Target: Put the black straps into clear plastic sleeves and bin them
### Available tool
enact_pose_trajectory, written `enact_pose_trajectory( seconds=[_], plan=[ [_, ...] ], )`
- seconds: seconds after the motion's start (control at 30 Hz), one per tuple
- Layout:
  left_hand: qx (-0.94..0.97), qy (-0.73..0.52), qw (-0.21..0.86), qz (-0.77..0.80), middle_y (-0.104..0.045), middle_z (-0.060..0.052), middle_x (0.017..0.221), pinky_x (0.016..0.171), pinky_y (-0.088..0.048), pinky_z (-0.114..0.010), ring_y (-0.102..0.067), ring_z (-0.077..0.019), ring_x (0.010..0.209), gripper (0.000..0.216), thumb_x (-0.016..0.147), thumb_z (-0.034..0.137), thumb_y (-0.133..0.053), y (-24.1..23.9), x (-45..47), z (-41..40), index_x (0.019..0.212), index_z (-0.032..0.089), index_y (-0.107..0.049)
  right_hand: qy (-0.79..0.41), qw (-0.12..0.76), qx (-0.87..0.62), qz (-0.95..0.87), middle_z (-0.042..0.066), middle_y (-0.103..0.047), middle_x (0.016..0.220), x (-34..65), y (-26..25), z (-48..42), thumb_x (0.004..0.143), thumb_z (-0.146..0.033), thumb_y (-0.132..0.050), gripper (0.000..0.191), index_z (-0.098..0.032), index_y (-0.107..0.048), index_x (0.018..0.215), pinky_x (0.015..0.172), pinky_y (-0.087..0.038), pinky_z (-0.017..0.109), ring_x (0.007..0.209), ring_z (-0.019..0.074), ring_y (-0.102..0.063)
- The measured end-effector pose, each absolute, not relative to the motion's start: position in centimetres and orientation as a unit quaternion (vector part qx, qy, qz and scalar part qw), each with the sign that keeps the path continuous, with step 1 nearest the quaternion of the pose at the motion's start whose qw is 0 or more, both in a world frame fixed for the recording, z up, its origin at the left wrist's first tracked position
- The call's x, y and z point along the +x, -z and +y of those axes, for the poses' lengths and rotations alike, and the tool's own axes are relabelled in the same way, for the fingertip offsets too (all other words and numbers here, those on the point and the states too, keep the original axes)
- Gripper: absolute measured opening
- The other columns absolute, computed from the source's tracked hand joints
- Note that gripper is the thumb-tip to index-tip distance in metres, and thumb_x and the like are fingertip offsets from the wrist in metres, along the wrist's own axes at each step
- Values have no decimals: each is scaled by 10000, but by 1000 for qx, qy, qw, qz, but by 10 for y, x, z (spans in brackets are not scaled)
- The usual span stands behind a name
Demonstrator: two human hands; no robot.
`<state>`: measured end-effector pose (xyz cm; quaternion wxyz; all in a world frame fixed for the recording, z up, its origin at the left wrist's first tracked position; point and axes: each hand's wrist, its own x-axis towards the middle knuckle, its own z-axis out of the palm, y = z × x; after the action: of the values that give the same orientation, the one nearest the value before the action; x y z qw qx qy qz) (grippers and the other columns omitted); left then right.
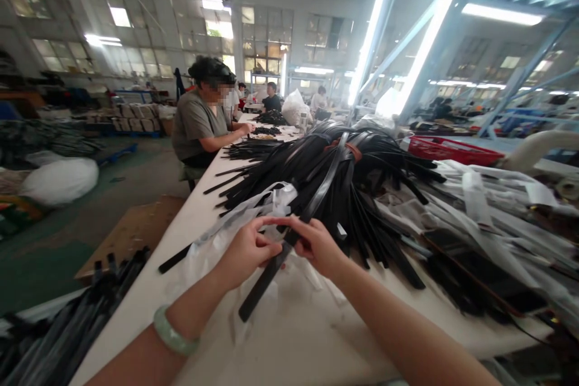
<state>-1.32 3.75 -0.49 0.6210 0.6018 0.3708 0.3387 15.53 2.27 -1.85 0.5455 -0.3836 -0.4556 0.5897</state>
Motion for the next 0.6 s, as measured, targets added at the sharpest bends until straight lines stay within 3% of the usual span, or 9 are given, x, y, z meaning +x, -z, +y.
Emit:
enact_pose_trajectory(
  seconds=[0.1, 0.3, 0.4, 0.6],
  plan=[
    [615, -337, 600, 384, -711, -32, 625, 464, -479, -234, -697, -223, 565, 661, 712, 258, -730, 5, -12, 36, 1294, 124, -447, -519, 584, -434, -449, -92, -295, 368, 158, 18, 24, 768, -555, -640, 475, -90, -728, 807, 378, -80, 227, 338, 40, -200],
    [626, -349, 581, 386, -726, -44, 646, 508, -512, -251, -711, -226, 594, 630, 732, 273, -736, 4, -13, 36, 1288, 127, -479, -511, 535, -429, -518, -71, -336, 415, 152, 19, 12, 798, -633, -569, 605, -73, -747, 945, 401, -140, 224, 388, 59, -251],
    [619, -350, 589, 384, -731, -46, 659, 521, -516, -258, -713, -226, 606, 619, 735, 291, -738, 1, -12, 35, 1279, 129, -492, -504, 559, -424, -504, -82, -297, 420, 153, 15, 9, 802, -614, -578, 594, -67, -745, 961, 404, -119, 229, 394, 56, -216],
    [647, -379, 527, 400, -728, -30, 650, 582, -525, -274, -714, -222, 632, 550, 747, 267, -729, 0, -10, 32, 1236, 137, -513, -464, 544, -394, -577, -59, -389, 445, 142, 22, 3, 847, -592, -531, 534, -103, -730, 926, 409, -250, 215, 412, 76, -355]
  ],
)
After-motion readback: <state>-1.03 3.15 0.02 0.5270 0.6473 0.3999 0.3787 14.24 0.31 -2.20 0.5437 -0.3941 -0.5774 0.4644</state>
